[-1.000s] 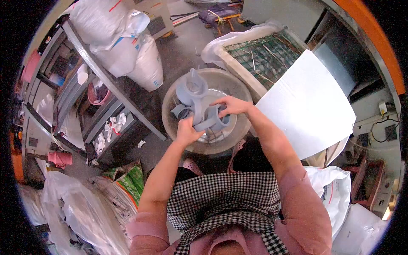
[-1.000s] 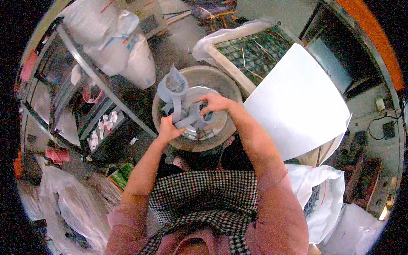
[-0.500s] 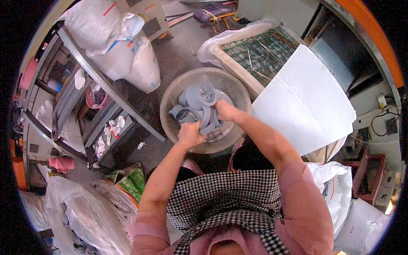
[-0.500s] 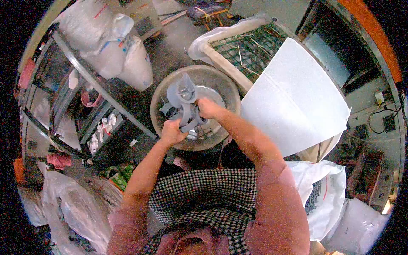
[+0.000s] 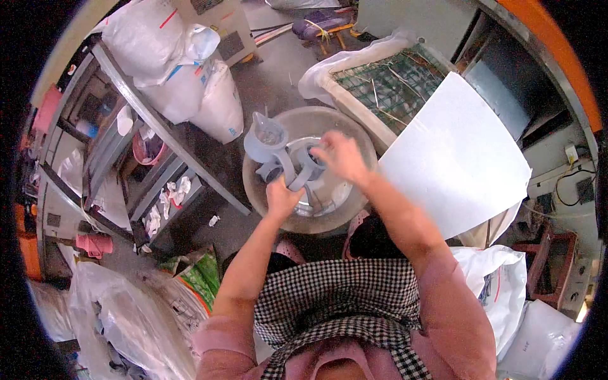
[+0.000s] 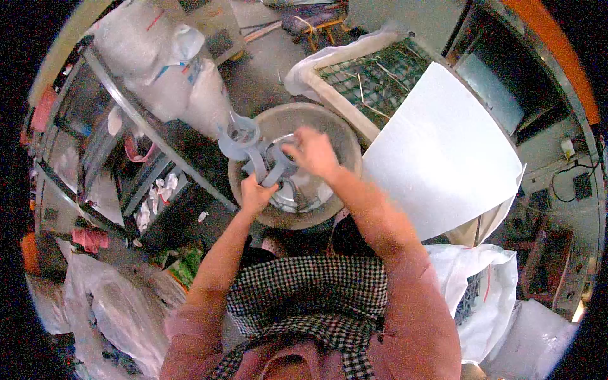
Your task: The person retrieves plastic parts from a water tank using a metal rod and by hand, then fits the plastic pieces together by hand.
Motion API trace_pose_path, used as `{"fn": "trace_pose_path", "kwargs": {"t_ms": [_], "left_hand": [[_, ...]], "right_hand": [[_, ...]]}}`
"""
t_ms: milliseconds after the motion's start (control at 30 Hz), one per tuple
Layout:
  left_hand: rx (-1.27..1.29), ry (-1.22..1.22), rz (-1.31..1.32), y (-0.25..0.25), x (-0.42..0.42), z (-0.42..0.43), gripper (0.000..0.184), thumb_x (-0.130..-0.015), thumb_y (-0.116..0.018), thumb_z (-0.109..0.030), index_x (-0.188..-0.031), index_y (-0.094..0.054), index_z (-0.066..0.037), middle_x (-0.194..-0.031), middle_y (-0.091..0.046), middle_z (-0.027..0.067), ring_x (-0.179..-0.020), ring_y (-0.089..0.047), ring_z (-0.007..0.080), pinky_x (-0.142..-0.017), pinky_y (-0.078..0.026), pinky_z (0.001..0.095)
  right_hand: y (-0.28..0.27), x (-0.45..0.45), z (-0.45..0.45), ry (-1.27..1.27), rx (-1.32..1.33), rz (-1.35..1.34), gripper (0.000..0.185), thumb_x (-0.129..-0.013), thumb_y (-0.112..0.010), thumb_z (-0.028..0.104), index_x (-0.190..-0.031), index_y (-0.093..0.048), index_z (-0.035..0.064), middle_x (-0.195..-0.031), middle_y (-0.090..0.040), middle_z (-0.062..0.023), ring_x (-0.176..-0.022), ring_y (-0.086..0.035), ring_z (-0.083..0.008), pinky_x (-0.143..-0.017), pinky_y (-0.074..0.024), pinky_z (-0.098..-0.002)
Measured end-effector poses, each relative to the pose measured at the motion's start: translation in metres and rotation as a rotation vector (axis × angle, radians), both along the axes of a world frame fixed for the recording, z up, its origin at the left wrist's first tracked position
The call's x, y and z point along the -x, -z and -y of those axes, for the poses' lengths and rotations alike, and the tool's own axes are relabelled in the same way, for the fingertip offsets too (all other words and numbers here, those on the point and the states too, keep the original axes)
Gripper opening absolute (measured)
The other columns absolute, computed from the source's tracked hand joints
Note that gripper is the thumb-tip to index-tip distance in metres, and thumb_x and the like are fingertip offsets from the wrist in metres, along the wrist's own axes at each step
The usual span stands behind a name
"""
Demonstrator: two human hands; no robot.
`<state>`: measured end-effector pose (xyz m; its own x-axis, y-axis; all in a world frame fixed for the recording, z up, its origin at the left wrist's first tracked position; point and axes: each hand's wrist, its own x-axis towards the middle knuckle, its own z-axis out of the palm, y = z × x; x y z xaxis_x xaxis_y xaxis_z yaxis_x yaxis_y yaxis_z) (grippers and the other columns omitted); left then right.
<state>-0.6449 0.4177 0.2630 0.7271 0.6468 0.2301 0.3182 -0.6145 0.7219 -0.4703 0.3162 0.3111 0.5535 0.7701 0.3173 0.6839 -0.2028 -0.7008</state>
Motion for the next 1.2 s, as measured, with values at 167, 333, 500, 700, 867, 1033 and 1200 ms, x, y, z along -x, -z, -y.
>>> {"fn": "trace_pose_path", "kwargs": {"t_ms": [167, 333, 500, 700, 867, 1033, 1200], "left_hand": [[-0.152, -0.04, -0.02, 0.005, -0.017, 0.018, 0.045, -0.057, -0.075, -0.017, -0.097, -0.058, -0.004, -0.081, -0.064, 0.0157, -0.076, -0.062, 0.0332, -0.068, -0.048, 0.039], [-0.281, 0.033, -0.04, -0.012, -0.025, 0.03, 0.054, -0.057, -0.074, -0.019, -0.106, -0.054, -0.006, -0.073, -0.061, 0.0167, -0.068, -0.059, 0.0357, -0.062, -0.046, 0.0439], [-0.213, 0.003, -0.162, -0.008, -0.034, 0.035, 0.052, -0.06, -0.073, -0.02, -0.106, -0.054, -0.007, -0.074, -0.062, 0.0168, -0.072, -0.059, 0.0369, -0.063, -0.046, 0.0442], [-0.023, 0.062, -0.156, 0.018, -0.046, 0.032, 0.044, -0.058, -0.076, -0.025, -0.092, -0.059, -0.002, -0.077, -0.062, 0.0192, -0.073, -0.06, 0.0364, -0.066, -0.047, 0.0435], [0.074, 0.066, -0.191, 0.015, -0.058, 0.036, 0.041, -0.06, -0.073, -0.023, -0.095, -0.059, -0.007, -0.08, -0.062, 0.0203, -0.08, -0.058, 0.0404, -0.07, -0.046, 0.0468], [0.021, 0.038, -0.286, 0.011, -0.061, 0.038, 0.039, -0.061, -0.073, -0.021, -0.095, -0.059, -0.007, -0.08, -0.063, 0.02, -0.079, -0.059, 0.0398, -0.069, -0.047, 0.0456], [-0.036, 0.061, -0.268, 0.022, -0.059, 0.026, 0.037, -0.062, -0.073, -0.02, -0.094, -0.059, -0.008, -0.077, -0.063, 0.0189, -0.078, -0.059, 0.0382, -0.068, -0.047, 0.0445]], "right_hand": [[0.022, 0.024, -0.027, 0.132, 0.386, 0.095, 0.062, -0.075, -0.053, 0.057, -0.096, -0.059, -0.0016, -0.092, -0.062, -0.0208, -0.09, -0.059, -0.0359, -0.081, -0.0409, -0.0482], [0.038, 0.015, -0.027, 0.165, 0.591, -0.073, 0.056, -0.073, -0.055, 0.051, -0.106, -0.059, 0.0057, -0.103, -0.061, -0.0168, -0.103, -0.054, -0.0335, -0.087, -0.0363, -0.0519], [0.06, -0.001, -0.031, 0.161, 0.601, -0.208, 0.049, -0.071, -0.054, 0.04, -0.114, -0.058, 0.0168, -0.116, -0.056, -0.0106, -0.112, -0.049, -0.0316, -0.092, -0.0302, -0.0568], [0.065, -0.012, -0.024, 0.115, 0.667, -0.099, 0.052, -0.071, -0.056, 0.048, -0.106, -0.062, 0.0106, -0.109, -0.058, -0.0174, -0.109, -0.049, -0.0342, -0.089, -0.0354, -0.0505], [0.074, -0.028, -0.02, 0.139, 0.739, -0.178, 0.045, -0.072, -0.055, 0.046, -0.095, -0.065, 0.0091, -0.105, -0.059, -0.0176, -0.111, -0.047, -0.0331, -0.088, -0.0355, -0.0487], [0.037, -0.027, -0.004, 0.239, 0.741, 0.078, 0.056, -0.076, -0.052, 0.053, -0.105, -0.062, 0.0066, -0.107, -0.058, -0.0177, -0.11, -0.047, -0.0328, -0.091, -0.0341, -0.0479], [0.051, -0.021, 0.001, 0.503, 0.664, 0.137, 0.061, -0.078, -0.055, 0.053, -0.115, -0.054, 0.0041, -0.118, -0.05, -0.0158, -0.11, -0.046, -0.0324, -0.091, -0.0344, -0.0457]]}}
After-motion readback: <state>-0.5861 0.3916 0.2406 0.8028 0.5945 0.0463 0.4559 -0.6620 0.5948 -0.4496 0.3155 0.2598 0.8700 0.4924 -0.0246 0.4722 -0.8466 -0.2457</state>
